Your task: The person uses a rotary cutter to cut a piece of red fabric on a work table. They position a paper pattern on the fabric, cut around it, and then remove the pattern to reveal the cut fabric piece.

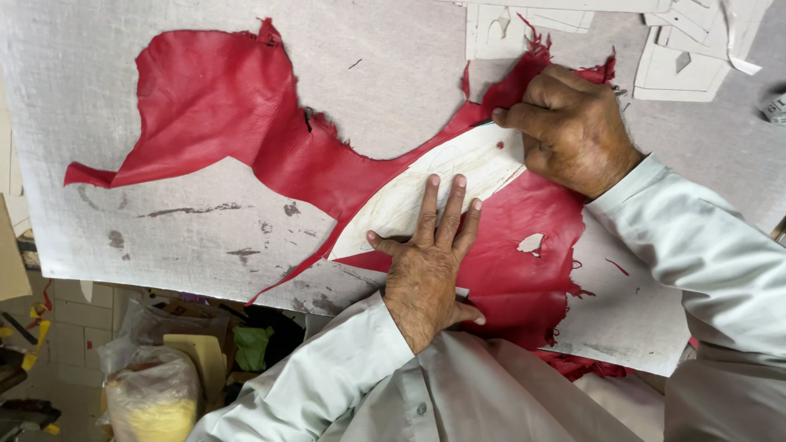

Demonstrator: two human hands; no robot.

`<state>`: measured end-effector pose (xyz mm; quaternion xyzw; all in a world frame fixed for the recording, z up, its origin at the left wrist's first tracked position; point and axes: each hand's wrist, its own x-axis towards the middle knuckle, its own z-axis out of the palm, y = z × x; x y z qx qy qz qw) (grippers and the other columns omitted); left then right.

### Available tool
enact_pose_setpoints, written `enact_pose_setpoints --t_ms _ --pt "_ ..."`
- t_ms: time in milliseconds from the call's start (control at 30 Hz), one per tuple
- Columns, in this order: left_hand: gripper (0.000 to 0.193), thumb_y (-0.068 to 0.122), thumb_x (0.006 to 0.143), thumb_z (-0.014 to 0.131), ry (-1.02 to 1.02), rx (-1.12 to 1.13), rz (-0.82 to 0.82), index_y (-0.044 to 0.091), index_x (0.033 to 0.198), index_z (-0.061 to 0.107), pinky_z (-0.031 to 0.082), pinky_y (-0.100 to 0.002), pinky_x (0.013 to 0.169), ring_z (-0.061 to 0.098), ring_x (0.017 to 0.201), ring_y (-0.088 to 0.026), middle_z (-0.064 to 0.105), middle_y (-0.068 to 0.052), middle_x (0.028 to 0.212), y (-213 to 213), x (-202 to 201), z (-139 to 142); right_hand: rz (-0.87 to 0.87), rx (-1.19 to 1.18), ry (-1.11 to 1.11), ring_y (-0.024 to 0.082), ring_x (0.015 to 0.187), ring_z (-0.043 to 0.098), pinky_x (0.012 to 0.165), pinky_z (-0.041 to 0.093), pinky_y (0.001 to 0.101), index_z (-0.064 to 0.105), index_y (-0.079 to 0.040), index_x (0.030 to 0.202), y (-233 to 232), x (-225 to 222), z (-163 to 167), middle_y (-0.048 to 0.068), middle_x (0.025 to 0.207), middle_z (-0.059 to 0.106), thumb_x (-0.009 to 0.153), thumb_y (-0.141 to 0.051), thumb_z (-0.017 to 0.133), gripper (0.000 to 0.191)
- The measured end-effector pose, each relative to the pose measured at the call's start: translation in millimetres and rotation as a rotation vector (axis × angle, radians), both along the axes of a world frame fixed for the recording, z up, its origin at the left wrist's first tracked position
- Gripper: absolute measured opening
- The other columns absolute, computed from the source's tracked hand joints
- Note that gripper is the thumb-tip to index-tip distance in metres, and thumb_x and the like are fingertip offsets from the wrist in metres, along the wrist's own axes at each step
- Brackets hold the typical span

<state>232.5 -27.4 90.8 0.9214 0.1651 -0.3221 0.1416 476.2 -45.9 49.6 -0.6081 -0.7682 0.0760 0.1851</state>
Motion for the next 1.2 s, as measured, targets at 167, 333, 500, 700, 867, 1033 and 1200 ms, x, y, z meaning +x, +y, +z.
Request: enact_pose_setpoints --t_ms 167,333,500,700,867,1033,1200 --pt "0.146 0.099 0.057 0.058 -0.007 0.015 0.003 0.012 0.162 0.006 0.055 -0.076 0.075 -0.01 0.149 -0.051 -0.009 -0.022 0.167 -1.4 5.7 4.9 -0.115 0.027 -0.032 0.019 0.08 0.062 0.066 0.056 0.0309 0.082 -0.009 0.108 -22.7 31.5 -8.5 0.004 0.083 0.062 0.079 0.015 0.076 0.038" --pt "0.148 0.098 0.057 0.062 0.027 -0.02 0.014 0.01 0.162 0.007 0.054 -0.076 0.075 -0.011 0.151 -0.052 -0.009 -0.023 0.165 -0.2 13.4 14.1 -0.205 0.055 -0.039 0.022 0.082 0.063 0.068 0.055 0.0329 0.082 -0.006 0.105 -56.7 66.8 -14.1 0.006 0.083 0.062 0.078 0.015 0.075 0.035" --pt "0.127 0.085 0.07 0.061 -0.021 -0.009 -0.013 0.011 0.161 0.015 0.058 -0.07 0.077 0.0 0.153 -0.051 0.004 -0.021 0.167 -3.5 9.1 11.6 -0.305 0.11 -0.085 0.022 0.086 0.064 0.071 0.054 0.0327 0.082 -0.006 0.103 -83.5 92.4 -12.0 0.005 0.084 0.063 0.086 0.016 0.077 0.029" --pt "0.039 0.013 0.102 0.056 -0.436 0.056 -0.154 0.004 0.139 0.056 0.061 -0.037 0.089 0.065 0.115 -0.028 0.061 -0.011 0.13 39.0 23.5 -2.9 -0.431 0.068 -0.377 0.028 0.08 0.067 0.065 0.055 0.0393 0.078 -0.005 0.095 -104.5 78.0 29.4 0.01 0.084 0.067 0.077 0.01 0.082 0.024" --pt "0.068 0.001 0.09 0.067 -0.369 -0.09 -0.338 0.002 0.151 0.037 0.062 -0.041 0.078 0.068 0.102 -0.033 0.051 -0.016 0.139 88.2 84.6 -15.5 -0.908 -0.089 0.399 0.015 0.057 0.063 0.051 0.045 0.0336 0.067 0.005 0.115 -104.3 -22.3 38.9 0.013 0.071 0.069 0.098 0.002 0.075 0.019" --pt "0.138 0.026 0.052 0.104 -0.249 -0.091 -0.522 0.005 0.159 0.02 0.057 -0.045 0.091 0.063 0.114 -0.037 0.048 -0.015 0.143 102.9 110.5 -15.0 -1.247 0.375 0.395 0.013 0.06 0.065 0.057 0.052 0.0275 0.07 0.006 0.124 -54.2 -91.0 -18.2 0.01 0.073 0.07 0.087 0.004 0.08 0.038" --pt "0.142 0.028 0.047 0.105 -0.267 -0.134 -0.497 0.008 0.159 0.019 0.057 -0.048 0.091 0.062 0.116 -0.037 0.047 -0.012 0.145 112.7 107.9 -13.6 -1.255 0.442 0.273 0.016 0.064 0.066 0.059 0.054 0.029 0.076 0.005 0.114 -39.2 -91.9 -27.6 0.012 0.081 0.072 0.087 0.005 0.081 0.027"
